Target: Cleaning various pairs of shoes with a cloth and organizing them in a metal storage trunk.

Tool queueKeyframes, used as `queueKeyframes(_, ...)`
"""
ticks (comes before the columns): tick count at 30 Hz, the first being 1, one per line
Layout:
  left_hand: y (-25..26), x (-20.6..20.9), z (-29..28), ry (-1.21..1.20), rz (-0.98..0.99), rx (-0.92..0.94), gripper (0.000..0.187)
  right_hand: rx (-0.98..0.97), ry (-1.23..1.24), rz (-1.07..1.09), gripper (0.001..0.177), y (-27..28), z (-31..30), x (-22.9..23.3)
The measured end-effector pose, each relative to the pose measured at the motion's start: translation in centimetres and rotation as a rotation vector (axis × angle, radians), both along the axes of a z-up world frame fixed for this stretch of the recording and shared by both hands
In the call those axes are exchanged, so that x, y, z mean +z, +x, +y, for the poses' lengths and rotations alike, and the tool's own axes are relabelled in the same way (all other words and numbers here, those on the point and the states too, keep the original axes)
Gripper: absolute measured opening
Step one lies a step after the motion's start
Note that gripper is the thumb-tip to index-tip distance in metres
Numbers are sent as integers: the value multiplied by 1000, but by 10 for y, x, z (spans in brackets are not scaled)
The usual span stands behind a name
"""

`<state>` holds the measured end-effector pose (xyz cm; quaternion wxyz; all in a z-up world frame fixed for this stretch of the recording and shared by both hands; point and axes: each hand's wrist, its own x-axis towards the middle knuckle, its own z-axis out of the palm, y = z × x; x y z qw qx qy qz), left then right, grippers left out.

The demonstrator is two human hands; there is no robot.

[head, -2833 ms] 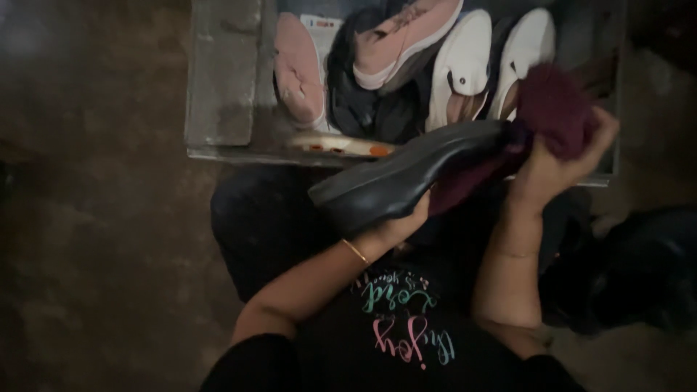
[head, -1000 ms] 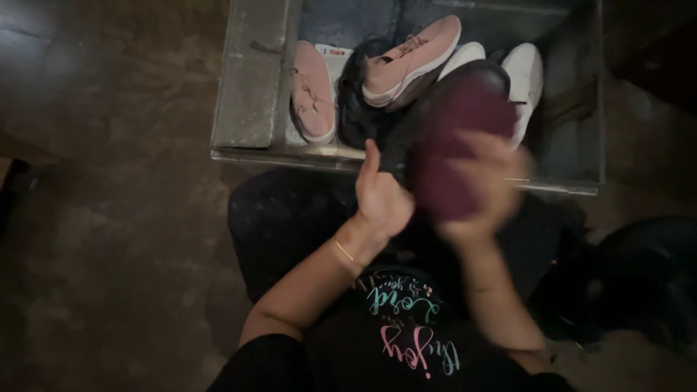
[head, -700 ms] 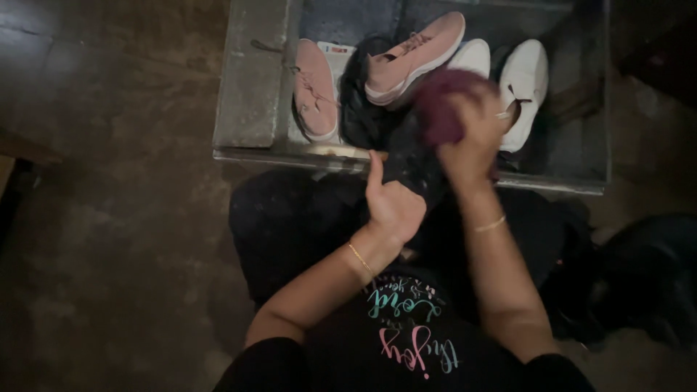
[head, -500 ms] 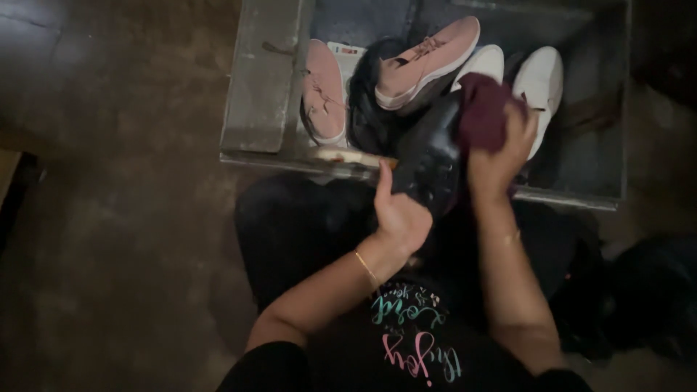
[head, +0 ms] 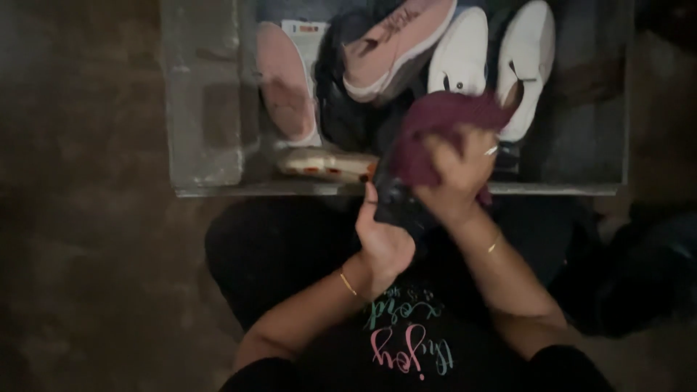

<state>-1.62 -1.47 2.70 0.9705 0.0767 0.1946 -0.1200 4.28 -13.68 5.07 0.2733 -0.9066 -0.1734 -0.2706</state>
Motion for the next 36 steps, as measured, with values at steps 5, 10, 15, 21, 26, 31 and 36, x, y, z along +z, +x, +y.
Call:
queueKeyframes(5, -3, -14, 0, -70, -33, 11, 64, -161, 60, -135, 37, 67, -14, -2)
queueKeyframes(10, -2, -5, 4, -87, -15, -32, 62, -225, 460, -62, 40, 58, -35, -45)
queueKeyframes(15, -4, -25, 1, -100, -134, -16, 61, -302, 363, -98, 46, -10, -39, -78)
queueKeyframes(21, 0, -24, 5, -73, -165, 30, 61, -175, 248, 137, 65, -103, -15, -95)
queueKeyframes(26, 1, -5, 16, -185, -146, -88, 75, -10, 355, 300, 85, -140, -3, -93)
queueKeyframes(31, 7, 20, 13, -19, -71, -85, 80, 103, 269, 515, 84, -168, -7, -123)
queueKeyframes(36, 5, 45, 5, 87, -8, -94, 77, 65, 262, 732, 75, -155, -12, -49)
